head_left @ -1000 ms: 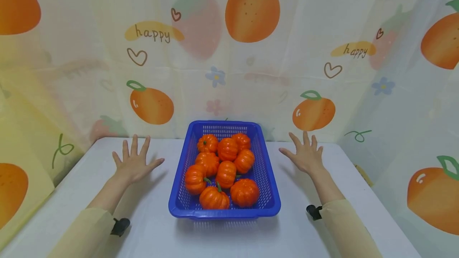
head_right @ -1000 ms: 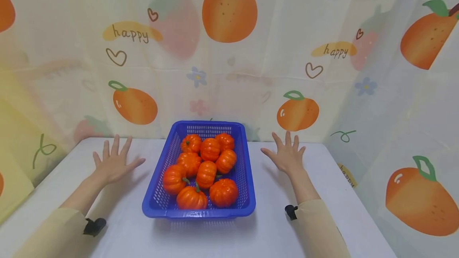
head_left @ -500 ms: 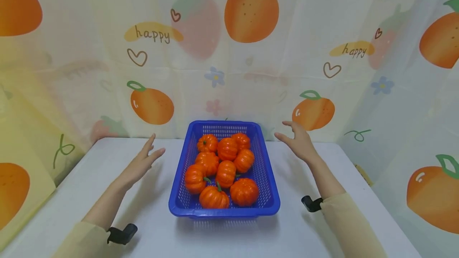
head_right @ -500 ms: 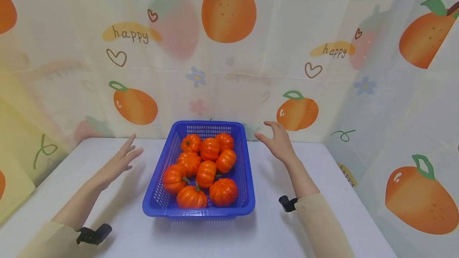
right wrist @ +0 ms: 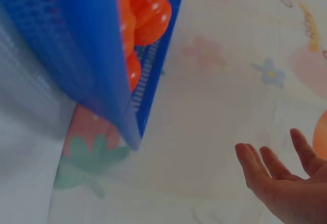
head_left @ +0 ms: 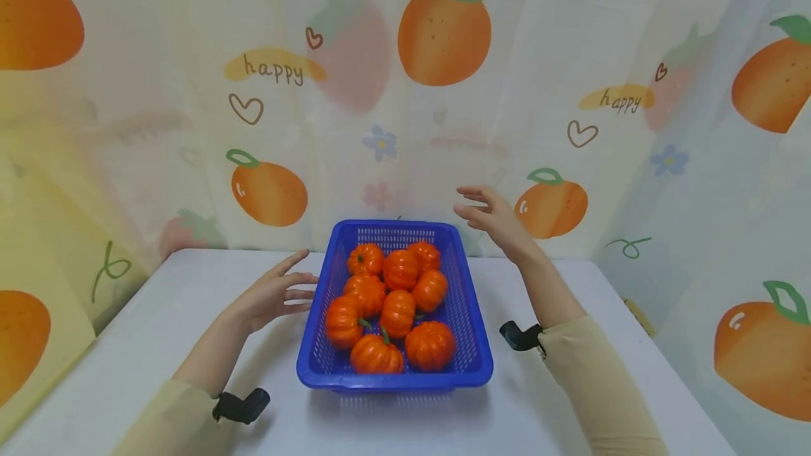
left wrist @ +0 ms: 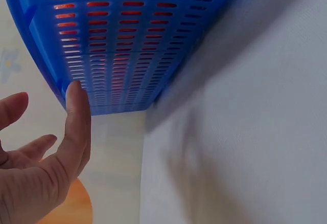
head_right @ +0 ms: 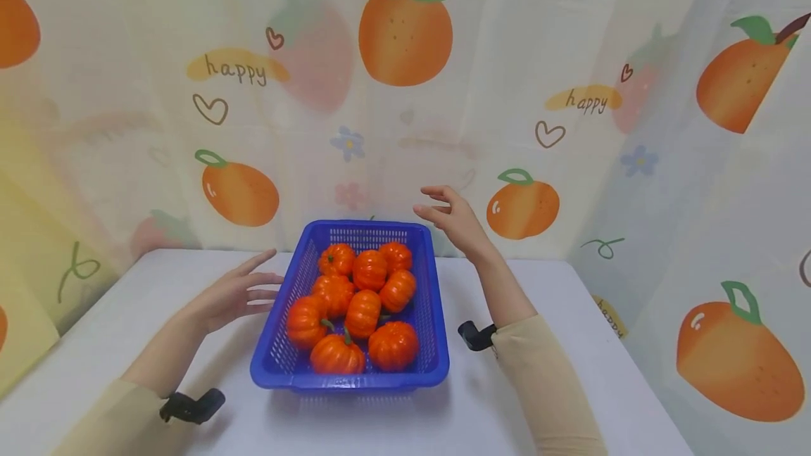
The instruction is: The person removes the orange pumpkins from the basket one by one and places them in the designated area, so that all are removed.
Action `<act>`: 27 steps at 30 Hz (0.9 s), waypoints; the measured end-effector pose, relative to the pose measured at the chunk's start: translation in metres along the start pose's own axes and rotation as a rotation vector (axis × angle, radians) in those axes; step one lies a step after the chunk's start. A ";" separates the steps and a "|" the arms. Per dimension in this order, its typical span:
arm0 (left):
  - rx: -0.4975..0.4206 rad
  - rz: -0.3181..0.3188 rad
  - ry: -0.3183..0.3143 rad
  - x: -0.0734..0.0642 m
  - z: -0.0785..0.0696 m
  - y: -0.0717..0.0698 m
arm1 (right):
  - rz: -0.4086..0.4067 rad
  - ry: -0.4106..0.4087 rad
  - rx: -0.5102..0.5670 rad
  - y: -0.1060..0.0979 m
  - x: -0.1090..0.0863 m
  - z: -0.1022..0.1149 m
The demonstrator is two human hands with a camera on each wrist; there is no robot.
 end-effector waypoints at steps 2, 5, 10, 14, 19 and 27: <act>0.000 0.013 -0.006 0.003 0.002 0.002 | 0.020 -0.004 0.033 0.008 0.004 0.002; -0.016 0.016 -0.011 0.007 0.003 0.004 | 0.042 -0.002 0.094 0.020 0.010 0.003; -0.035 0.023 -0.017 0.009 0.001 0.007 | 0.082 0.037 0.222 0.039 0.018 0.001; -0.050 0.015 -0.032 0.010 0.001 0.009 | 0.102 0.095 0.269 0.051 0.023 -0.006; -0.087 0.031 -0.030 0.013 0.002 0.010 | 0.108 0.160 0.278 0.062 0.030 -0.016; -0.116 0.091 -0.036 0.014 0.003 0.010 | 0.138 0.244 0.164 0.079 0.032 -0.029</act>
Point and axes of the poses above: each hand's wrist, its own x-axis towards the middle knuckle, its own y-axis out of the palm, z = x × y, the point moved 4 cm from there along x, towards the middle knuckle, and after that the axes turned 3 degrees about -z, right-handed, at the moved point
